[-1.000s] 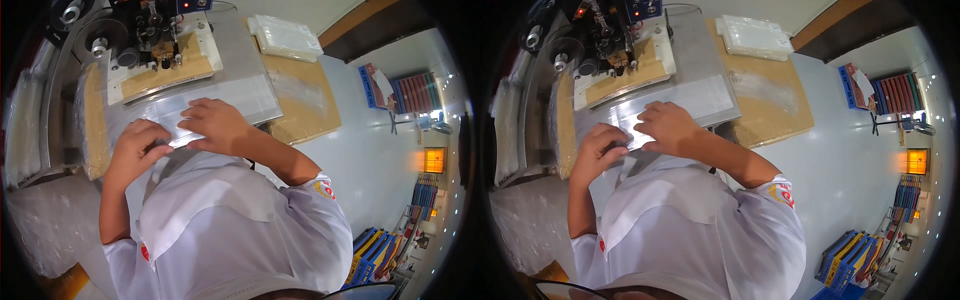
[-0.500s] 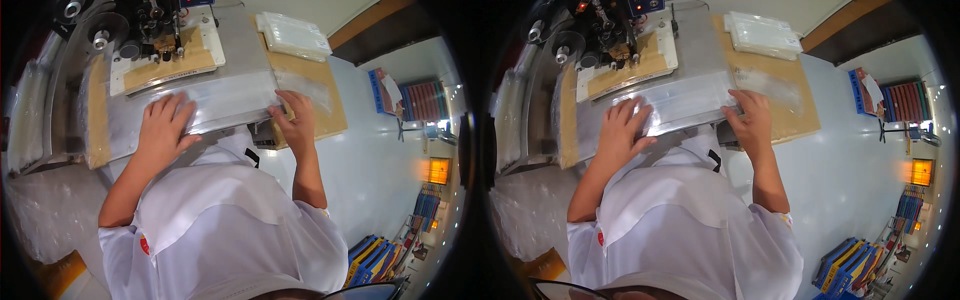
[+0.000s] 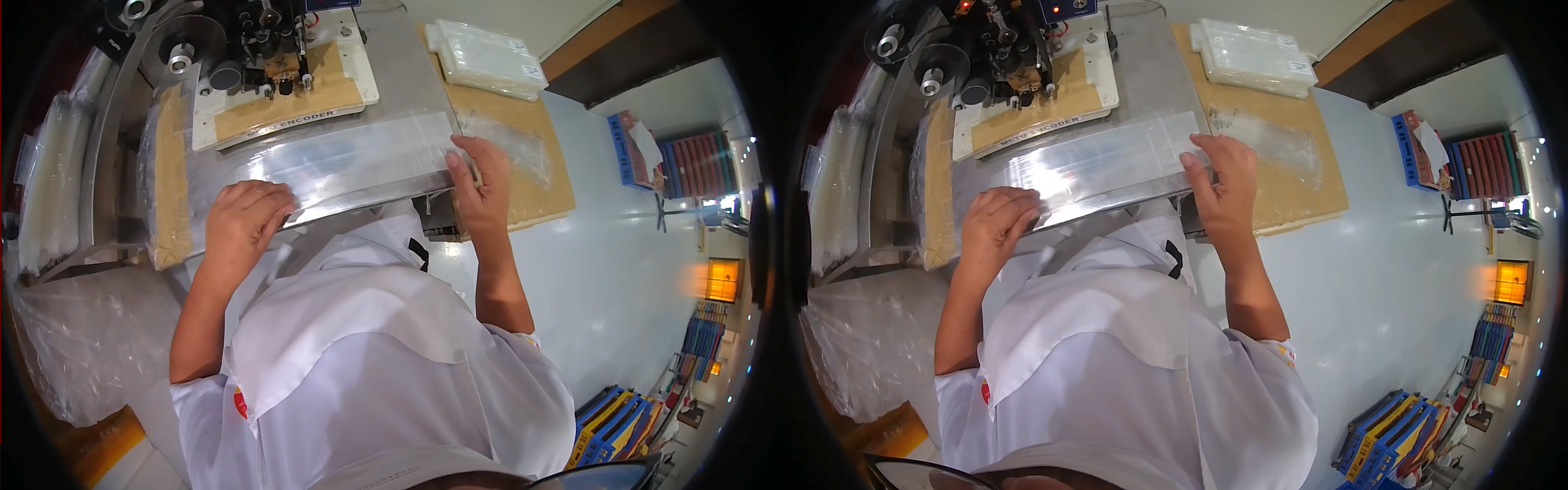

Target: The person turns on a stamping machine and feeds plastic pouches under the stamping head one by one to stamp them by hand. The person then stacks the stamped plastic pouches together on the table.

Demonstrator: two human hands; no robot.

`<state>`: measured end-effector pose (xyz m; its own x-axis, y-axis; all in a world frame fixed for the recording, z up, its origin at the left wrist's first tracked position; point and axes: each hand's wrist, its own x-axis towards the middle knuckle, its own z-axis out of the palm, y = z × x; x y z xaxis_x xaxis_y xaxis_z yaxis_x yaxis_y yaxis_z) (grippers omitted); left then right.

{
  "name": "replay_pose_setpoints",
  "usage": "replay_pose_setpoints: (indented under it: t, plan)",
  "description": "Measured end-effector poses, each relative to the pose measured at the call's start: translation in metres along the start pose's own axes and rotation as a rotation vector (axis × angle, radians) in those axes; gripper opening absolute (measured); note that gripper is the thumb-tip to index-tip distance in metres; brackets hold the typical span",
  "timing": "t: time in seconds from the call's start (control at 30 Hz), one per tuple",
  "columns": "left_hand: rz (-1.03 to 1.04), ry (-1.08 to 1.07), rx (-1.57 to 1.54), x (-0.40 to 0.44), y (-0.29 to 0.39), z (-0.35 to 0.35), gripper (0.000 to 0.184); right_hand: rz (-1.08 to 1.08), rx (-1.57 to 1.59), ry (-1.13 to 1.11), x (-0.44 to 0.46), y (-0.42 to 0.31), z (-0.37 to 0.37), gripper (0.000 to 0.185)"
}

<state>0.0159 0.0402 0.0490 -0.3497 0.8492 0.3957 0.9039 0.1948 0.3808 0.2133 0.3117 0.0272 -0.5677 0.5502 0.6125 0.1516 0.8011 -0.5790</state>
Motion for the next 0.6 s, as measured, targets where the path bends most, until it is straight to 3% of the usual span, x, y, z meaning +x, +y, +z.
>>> replay_pose_setpoints:
  t: [0.17,0.23,0.3,0.37,0.43,0.53,0.6]
  plan:
    - [-0.013,0.246,-0.023,0.006,-0.003,-0.004,0.011,0.380,0.347,-0.215,-0.010,-0.002,-0.016,0.021]
    - [-0.068,0.228,-0.055,0.013,-0.002,-0.015,0.010,0.315,0.374,-0.195,-0.006,-0.014,-0.011,0.027]
    - [-0.074,0.189,-0.103,0.016,-0.002,-0.027,0.010,0.072,0.260,-0.034,0.001,-0.039,0.001,0.036]
    - [-0.021,0.131,-0.171,0.023,-0.009,-0.037,0.010,-0.344,0.069,0.148,0.024,-0.051,0.004,0.054]
    - [0.048,0.024,-0.205,0.031,-0.010,-0.041,0.010,-0.524,-0.058,0.076,0.045,-0.079,0.006,0.061]
    - [0.045,-0.215,-0.308,0.048,0.011,-0.062,0.020,-0.508,-0.041,-0.437,0.069,-0.118,0.002,0.045]
    - [-0.078,-0.052,-0.582,0.046,0.008,-0.071,0.034,-0.240,0.059,-0.718,0.069,-0.107,0.012,0.033]
